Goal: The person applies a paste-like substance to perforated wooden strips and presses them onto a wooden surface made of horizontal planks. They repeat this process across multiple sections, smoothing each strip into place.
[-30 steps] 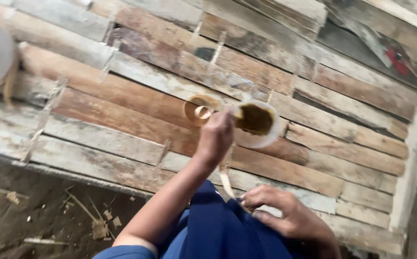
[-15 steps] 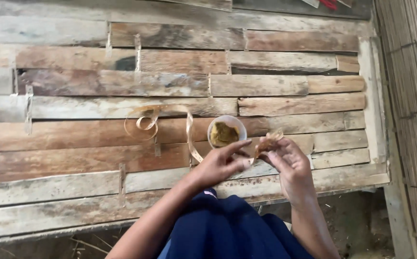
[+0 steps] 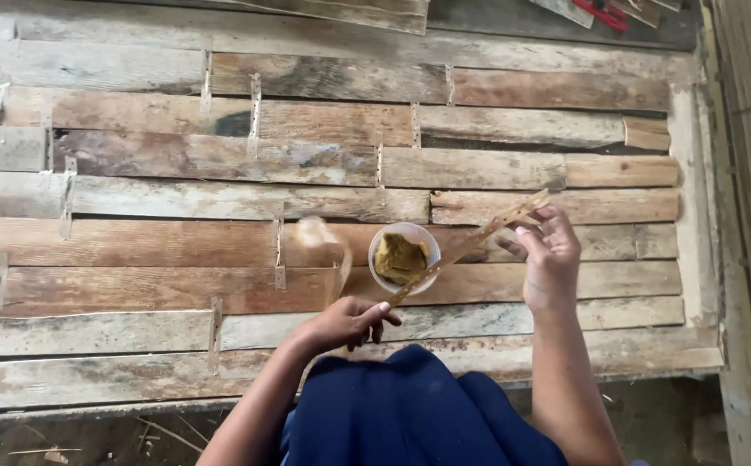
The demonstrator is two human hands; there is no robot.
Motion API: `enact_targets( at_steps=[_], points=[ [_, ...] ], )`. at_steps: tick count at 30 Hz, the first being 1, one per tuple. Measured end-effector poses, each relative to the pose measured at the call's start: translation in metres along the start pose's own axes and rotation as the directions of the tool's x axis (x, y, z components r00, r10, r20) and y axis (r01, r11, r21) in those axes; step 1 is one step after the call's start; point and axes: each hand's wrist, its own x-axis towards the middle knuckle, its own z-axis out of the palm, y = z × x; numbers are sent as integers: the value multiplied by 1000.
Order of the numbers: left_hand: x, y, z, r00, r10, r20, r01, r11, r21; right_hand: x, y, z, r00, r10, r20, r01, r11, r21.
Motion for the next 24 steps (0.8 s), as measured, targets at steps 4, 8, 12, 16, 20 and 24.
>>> enact_targets(
  at_steps=[4,8,12,16,20,24],
  points=[
    [16,-20,-4,995,-73,-69,55,969,-242,50,38,-6,916,-372,148,385,715,-583],
    [43,-34,-2,988,-48,-148,-8,935,-355,88,60,-3,990,-113,82,93,92,-991],
    [51,-41,-2,979,-83,-187,5,924,-382,53,46,3,887,-408,215,259,55,-964],
    [62,-51,3,969,-84,-234,-14,921,-388,-45,68,43,535,-427,729,841,189,-507],
    [65,-44,2,948,-111,-299,-10,927,-375,-66,143,46,422,-212,881,902,-3,-433],
    [48,-18,5,949,-48,-311,-59,943,-328,-65,154,45,443,-253,860,883,-46,-468]
  ],
)
